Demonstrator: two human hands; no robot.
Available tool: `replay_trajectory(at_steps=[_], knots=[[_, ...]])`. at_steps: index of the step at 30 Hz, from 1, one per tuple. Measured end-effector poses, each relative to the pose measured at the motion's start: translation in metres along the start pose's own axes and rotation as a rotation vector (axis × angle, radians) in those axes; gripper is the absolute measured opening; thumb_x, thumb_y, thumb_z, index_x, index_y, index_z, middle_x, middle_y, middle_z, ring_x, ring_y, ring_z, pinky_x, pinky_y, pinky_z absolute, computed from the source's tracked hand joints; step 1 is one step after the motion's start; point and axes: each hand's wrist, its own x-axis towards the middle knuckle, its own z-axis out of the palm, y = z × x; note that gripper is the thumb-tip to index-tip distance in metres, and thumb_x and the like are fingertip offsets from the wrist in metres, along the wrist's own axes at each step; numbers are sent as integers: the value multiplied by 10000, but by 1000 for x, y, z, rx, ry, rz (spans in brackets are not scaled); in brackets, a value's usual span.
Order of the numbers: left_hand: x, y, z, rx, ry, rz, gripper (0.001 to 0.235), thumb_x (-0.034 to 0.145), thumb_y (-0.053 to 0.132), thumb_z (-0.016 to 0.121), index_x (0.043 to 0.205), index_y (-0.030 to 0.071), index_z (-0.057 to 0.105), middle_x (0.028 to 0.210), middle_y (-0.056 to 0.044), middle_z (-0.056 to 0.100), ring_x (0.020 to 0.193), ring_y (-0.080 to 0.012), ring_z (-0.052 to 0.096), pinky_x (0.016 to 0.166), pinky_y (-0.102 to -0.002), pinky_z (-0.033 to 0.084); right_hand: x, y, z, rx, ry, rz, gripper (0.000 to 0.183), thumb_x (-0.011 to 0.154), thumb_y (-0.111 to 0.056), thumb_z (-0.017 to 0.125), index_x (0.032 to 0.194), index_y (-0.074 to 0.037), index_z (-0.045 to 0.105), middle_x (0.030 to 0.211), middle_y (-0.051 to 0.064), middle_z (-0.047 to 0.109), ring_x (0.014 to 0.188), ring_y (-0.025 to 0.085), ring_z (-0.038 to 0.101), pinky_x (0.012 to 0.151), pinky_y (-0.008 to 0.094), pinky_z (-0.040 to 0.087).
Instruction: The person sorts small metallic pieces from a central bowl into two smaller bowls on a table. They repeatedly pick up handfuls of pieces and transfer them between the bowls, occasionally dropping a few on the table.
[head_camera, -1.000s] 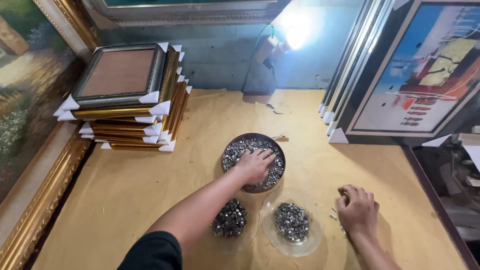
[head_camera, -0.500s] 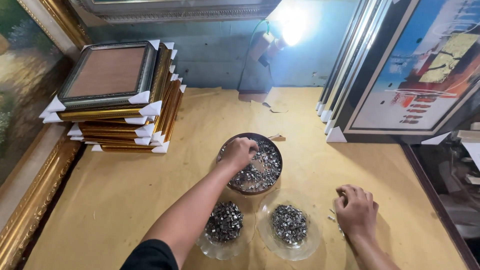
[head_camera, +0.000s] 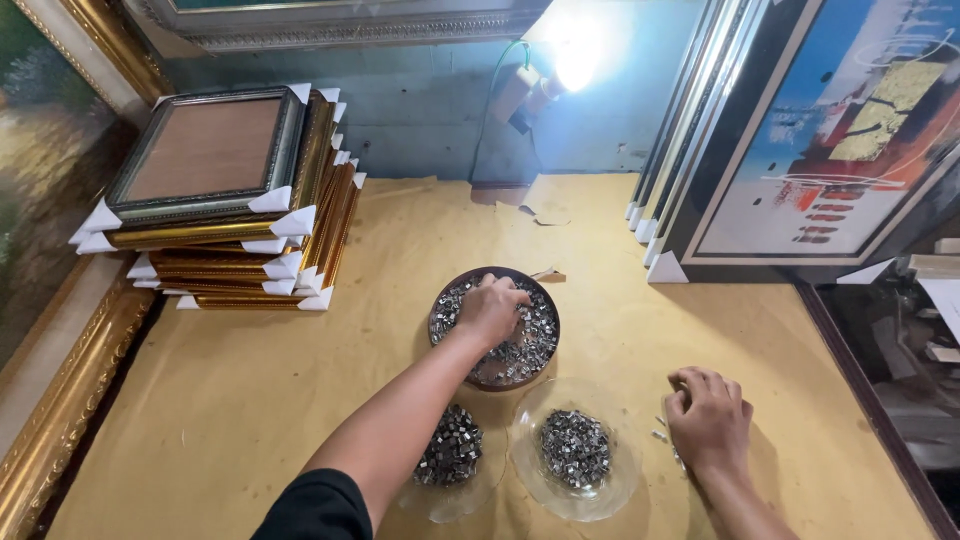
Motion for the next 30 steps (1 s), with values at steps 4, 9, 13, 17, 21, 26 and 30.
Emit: replay_trajectory(at_steps=[4,9,13,17,21,26,30], knots=[[8,0,10,130,8,14,137,789,138,630,882,217,694,808,-2,620,782,-208,513,592,-341,529,-1,-1,-3,0,-3,-1,253,756,-193,465,939,-195,640,1092,-30,592,1071,196,453,868,405,355],[-10,8,-18,-181,20,-183,166,802,273,641,721,134,600,798,-13,607,843,-225,494,585,-375,462,-1,1,0,19,18,-14,249,742,-186,476,924,-199,646,1082,-32,597,1067,205,457,876,412,350],[-28,3,-27,-392,142,-235,105,799,214,644,754,140,586,639,-36,610,577,-160,557,459,-296,410,-2,-2,-2,15,15,-16,257,741,-186,469,932,-189,640,1092,-19,593,1075,210,450,884,410,341],[-55,9,-54,-503,174,-304,101,751,162,634,835,206,600,804,11,672,659,-145,614,559,-304,476,-2,-2,-3,12,4,-12,266,749,-192,462,944,-183,643,1103,-11,592,1078,220,450,891,412,340],[-71,7,-67,-472,75,-416,174,755,142,558,867,262,615,894,53,679,812,-153,633,622,-330,510,-2,0,2,-11,34,-28,261,738,-200,473,936,-198,643,1089,-20,599,1072,219,458,867,407,352],[-73,3,-72,-518,80,-371,143,790,134,607,891,218,662,879,-19,683,548,-95,559,481,-245,472,-2,4,6,-7,45,-24,258,733,-203,476,927,-205,646,1091,-28,595,1079,216,452,877,403,339],[-72,-3,-67,-454,136,-269,95,772,174,646,847,214,687,771,15,684,662,-117,625,564,-257,518,-3,0,2,-12,32,-23,260,743,-199,476,939,-193,647,1094,-4,599,1081,234,458,878,421,346]])
